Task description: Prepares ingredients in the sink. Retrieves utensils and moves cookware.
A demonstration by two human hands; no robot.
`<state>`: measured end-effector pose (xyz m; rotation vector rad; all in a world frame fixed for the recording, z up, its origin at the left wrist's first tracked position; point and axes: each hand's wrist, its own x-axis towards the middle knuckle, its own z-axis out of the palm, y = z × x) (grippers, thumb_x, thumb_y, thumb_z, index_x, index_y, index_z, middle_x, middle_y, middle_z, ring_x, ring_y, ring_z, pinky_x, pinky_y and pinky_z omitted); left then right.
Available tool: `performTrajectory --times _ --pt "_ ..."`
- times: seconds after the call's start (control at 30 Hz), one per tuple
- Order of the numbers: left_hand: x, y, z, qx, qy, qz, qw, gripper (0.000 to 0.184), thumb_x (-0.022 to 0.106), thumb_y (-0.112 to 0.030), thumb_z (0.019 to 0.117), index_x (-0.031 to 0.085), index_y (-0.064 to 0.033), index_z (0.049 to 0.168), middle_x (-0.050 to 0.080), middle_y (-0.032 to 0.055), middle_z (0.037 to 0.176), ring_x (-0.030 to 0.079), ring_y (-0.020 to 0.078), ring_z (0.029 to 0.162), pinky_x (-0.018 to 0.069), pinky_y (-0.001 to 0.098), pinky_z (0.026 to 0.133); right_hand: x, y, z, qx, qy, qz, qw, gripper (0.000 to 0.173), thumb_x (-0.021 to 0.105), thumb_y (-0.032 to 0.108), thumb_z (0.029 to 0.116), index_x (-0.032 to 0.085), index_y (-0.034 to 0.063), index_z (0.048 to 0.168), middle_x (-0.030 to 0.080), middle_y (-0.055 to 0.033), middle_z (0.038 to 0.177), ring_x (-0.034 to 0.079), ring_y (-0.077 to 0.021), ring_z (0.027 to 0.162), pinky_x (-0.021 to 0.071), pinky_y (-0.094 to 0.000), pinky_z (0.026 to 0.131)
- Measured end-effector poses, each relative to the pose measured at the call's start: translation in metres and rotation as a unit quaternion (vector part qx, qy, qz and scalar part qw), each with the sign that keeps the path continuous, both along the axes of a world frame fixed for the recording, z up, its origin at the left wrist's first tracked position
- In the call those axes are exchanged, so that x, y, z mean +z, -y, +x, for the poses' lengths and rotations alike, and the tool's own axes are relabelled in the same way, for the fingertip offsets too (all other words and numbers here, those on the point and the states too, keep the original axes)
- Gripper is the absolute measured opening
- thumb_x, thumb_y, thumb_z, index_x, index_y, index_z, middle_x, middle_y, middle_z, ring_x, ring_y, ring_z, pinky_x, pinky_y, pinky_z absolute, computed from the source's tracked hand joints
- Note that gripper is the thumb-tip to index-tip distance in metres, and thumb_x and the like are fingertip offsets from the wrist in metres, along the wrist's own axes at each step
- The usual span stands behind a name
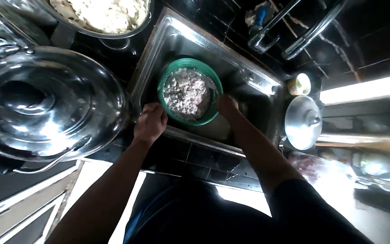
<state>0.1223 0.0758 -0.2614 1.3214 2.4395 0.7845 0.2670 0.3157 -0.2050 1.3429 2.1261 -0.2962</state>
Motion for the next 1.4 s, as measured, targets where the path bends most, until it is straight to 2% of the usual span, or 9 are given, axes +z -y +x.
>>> performTrajectory --times 0.13,0.23,0.33,0.77,0.97,1.03,1.07,1.13,1.4 --pt "-0.001 0.000 0.000 -0.005 -0.008 0.017 1.000 0.023 0.055 -0.014 0.1033 0.071 0.0020 0.110 0.067 0.0197 0.127 0.061 0.0398 0.126 0.0524 0.0546 0.101 -0.020 -0.007 0.011 0.046 0.037 -0.102 0.993 0.034 0.056 0.014 0.1026 0.060 -0.0063 0.130 0.063 -0.0280 0.127 0.064 -0.0439 0.112 0.0517 -0.0623 0.091" --pt "-0.005 0.000 -0.001 -0.003 -0.009 0.017 1.000 0.025 0.054 -0.016 0.1038 0.071 0.0013 0.110 0.067 0.0190 0.128 0.061 0.0395 0.126 0.0514 0.0548 0.103 -0.031 -0.007 0.017 0.007 0.010 -0.219 0.976 0.023 0.046 0.018 0.1081 0.058 -0.0011 0.107 0.054 -0.0093 0.076 0.052 -0.0173 0.057 0.0472 -0.0334 0.055" --pt "-0.002 -0.001 -0.001 0.000 0.000 -0.003 1.000 0.026 0.053 -0.018 0.1050 0.071 -0.0002 0.111 0.066 0.0179 0.130 0.060 0.0380 0.128 0.0512 0.0547 0.103 -0.039 -0.012 0.021 -0.046 -0.013 -0.302 0.952 0.031 0.042 0.025 0.1100 0.061 0.0029 0.099 0.054 -0.0039 0.068 0.048 -0.0111 0.048 0.0428 -0.0263 0.046" --pt "0.000 -0.002 0.000 0.004 -0.012 -0.034 0.999 0.025 0.054 -0.017 0.1048 0.070 -0.0004 0.113 0.065 0.0184 0.131 0.062 0.0393 0.125 0.0530 0.0556 0.100 -0.095 0.019 0.035 -0.292 -0.338 -0.436 0.781 0.031 0.044 0.022 0.1097 0.054 0.0066 0.136 0.045 0.0038 0.066 0.041 -0.0043 0.046 0.0387 -0.0194 0.042" --pt "0.001 -0.003 0.002 0.012 -0.009 -0.027 1.000 0.024 0.054 -0.017 0.1043 0.071 -0.0007 0.110 0.066 0.0188 0.130 0.062 0.0393 0.125 0.0526 0.0572 0.100 -0.053 0.009 0.029 -0.123 -0.274 -0.297 0.907 0.035 0.045 0.019 0.1097 0.054 0.0063 0.141 0.056 -0.0090 0.080 0.051 -0.0146 0.053 0.0473 -0.0305 0.049" --pt "0.000 -0.002 0.001 0.012 -0.018 -0.020 1.000 0.026 0.053 -0.018 0.1046 0.071 -0.0002 0.111 0.066 0.0187 0.130 0.063 0.0391 0.124 0.0532 0.0566 0.099 -0.035 0.009 0.026 -0.025 -0.220 -0.204 0.954 0.038 0.045 0.016 0.1091 0.053 0.0034 0.144 0.064 -0.0204 0.107 0.064 -0.0274 0.079 0.0556 -0.0434 0.071" --pt "-0.002 -0.002 0.001 0.011 -0.021 -0.010 1.000 0.027 0.053 -0.018 0.1045 0.071 0.0008 0.110 0.067 0.0194 0.129 0.063 0.0395 0.123 0.0533 0.0565 0.099 -0.026 0.010 0.025 0.009 -0.204 -0.172 0.964 0.039 0.046 0.014 0.1085 0.053 0.0007 0.144 0.065 -0.0247 0.122 0.067 -0.0350 0.104 0.0540 -0.0511 0.091" --pt "-0.002 -0.001 0.001 0.013 -0.019 -0.005 1.000 0.027 0.053 -0.018 0.1046 0.071 0.0010 0.110 0.067 0.0189 0.128 0.063 0.0387 0.123 0.0532 0.0557 0.100 -0.016 0.011 0.026 0.037 -0.193 -0.133 0.971 0.041 0.046 0.013 0.1081 0.051 0.0030 0.148 0.062 -0.0243 0.135 0.061 -0.0391 0.124 0.0478 -0.0562 0.105" --pt "-0.002 -0.003 -0.001 0.011 -0.009 -0.021 1.000 0.026 0.052 -0.018 0.1047 0.071 -0.0010 0.108 0.067 0.0165 0.129 0.061 0.0351 0.127 0.0522 0.0522 0.103 -0.054 0.019 0.036 0.062 -0.104 -0.106 0.987 0.053 0.054 0.008 0.1002 0.049 0.0194 0.152 0.066 -0.0220 0.128 0.066 -0.0434 0.113 0.0541 -0.0639 0.090"
